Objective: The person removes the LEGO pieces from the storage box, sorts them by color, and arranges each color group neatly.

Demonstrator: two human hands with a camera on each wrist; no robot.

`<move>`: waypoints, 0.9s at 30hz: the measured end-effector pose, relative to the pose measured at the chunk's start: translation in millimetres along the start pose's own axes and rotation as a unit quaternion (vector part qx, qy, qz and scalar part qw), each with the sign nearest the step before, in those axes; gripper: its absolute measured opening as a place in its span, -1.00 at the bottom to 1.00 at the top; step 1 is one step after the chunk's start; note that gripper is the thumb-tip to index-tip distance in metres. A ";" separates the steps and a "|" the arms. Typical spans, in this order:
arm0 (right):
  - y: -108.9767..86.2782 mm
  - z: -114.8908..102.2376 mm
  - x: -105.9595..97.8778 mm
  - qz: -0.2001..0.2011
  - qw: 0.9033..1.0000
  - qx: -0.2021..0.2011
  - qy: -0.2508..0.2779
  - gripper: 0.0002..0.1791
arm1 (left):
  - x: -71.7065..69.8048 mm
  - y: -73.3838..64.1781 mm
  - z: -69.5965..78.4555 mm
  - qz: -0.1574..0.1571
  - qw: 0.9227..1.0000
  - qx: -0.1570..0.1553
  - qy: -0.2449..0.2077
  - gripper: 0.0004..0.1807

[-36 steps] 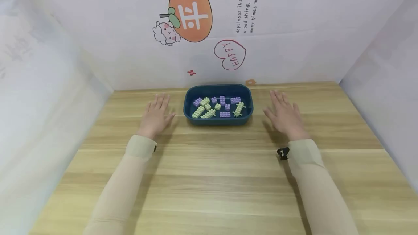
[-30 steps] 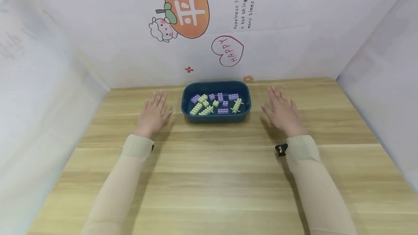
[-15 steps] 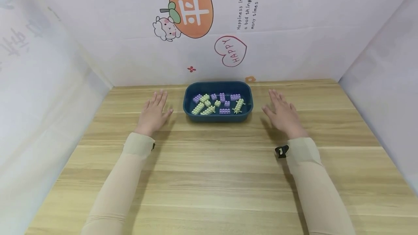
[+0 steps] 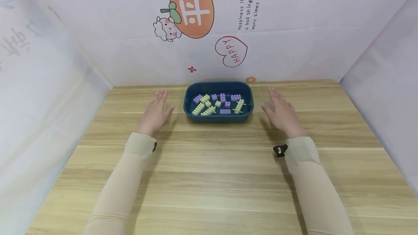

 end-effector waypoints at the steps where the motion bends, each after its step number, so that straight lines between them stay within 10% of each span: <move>1: 0.7 -0.7 0.1 0.002 1.000 -0.004 0.003 -0.18 | -0.5 0.8 0.9 0.004 1.000 0.000 -0.007 -0.21; 27: 14.9 -13.0 17.3 0.002 0.996 0.021 0.082 -0.16 | 7.7 20.2 27.5 0.026 0.988 -0.002 -0.150 -0.22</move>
Point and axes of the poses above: each hand's wrist, its own y-axis towards the middle knuckle, its own x-axis out of the palm, z = x × y, the point moved 6 cm from there along y, towards the middle knuckle, and after that the axes turned 12 degrees about y, right-handed, at the moved point
